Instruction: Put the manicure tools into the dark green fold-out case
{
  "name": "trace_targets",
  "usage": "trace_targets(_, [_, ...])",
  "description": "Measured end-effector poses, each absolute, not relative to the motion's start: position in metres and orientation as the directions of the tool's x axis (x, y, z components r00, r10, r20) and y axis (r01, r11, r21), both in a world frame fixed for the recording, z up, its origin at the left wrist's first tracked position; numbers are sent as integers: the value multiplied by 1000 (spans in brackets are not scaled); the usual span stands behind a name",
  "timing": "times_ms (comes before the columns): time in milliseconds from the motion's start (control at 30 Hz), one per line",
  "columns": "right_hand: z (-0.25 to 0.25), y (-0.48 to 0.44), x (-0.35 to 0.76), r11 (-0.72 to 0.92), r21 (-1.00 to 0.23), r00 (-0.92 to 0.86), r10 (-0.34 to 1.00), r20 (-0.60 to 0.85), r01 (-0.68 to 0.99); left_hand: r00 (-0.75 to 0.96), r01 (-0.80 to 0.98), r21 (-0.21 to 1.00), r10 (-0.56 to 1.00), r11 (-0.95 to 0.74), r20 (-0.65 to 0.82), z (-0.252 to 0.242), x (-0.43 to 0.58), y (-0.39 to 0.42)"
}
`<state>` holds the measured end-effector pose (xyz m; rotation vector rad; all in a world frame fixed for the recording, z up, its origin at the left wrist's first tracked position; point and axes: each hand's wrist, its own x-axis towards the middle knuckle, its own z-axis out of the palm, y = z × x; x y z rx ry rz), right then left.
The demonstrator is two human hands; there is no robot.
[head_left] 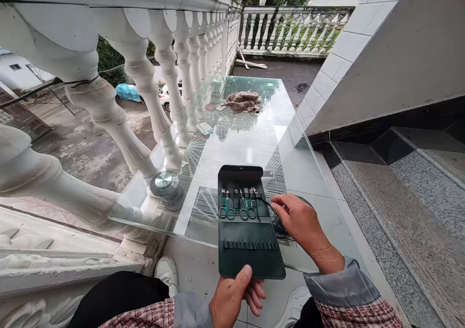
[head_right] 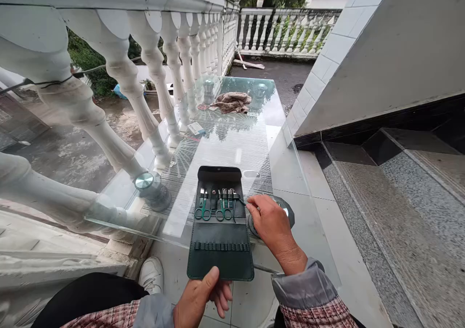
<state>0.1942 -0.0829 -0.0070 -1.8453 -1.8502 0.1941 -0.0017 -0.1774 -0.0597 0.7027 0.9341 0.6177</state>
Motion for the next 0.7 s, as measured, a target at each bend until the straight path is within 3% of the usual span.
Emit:
trace_targets(67, [-10,-83,191,70,-383,46,957,286,921,572,-86,761,657,643,-490,-59,-2,-179])
trace_targets(133, [-12,-83,189,66,-312,31,955,296,948,672,19,833,610,553,-420,-56,-4,-181])
trace_targets(200, [-13,-84,187,60,-255,17,957,288,965,759,94,954,600,283,-253,-51,-6,-180])
trace_targets(267, [-14,-85,185,58,-220,5,961,275,974,818,84,985,574,-152,19,-42,-9,-175])
trace_targets(300, [-14,-85,184,57,-209,1,964,268,976,829,59,919,532,-389,172,-37,-11,-170])
trace_targets(367, [-14,-86,182,46,-193,3,968,251,980,868,17,629,323,-778,377,-24,-15,-155])
trace_targets(433, [-12,-87,182,21,-180,22,973,231,983,859,18,326,181,-945,478,-11,-18,-138])
trace_targets(533, [-9,-87,182,-15,-163,47,980,195,986,863,199,80,213,-977,458,-2,-20,-117])
trace_targets(700, [-6,-88,180,-49,-161,73,987,144,986,852,417,-64,365,-907,376,-14,-14,-105])
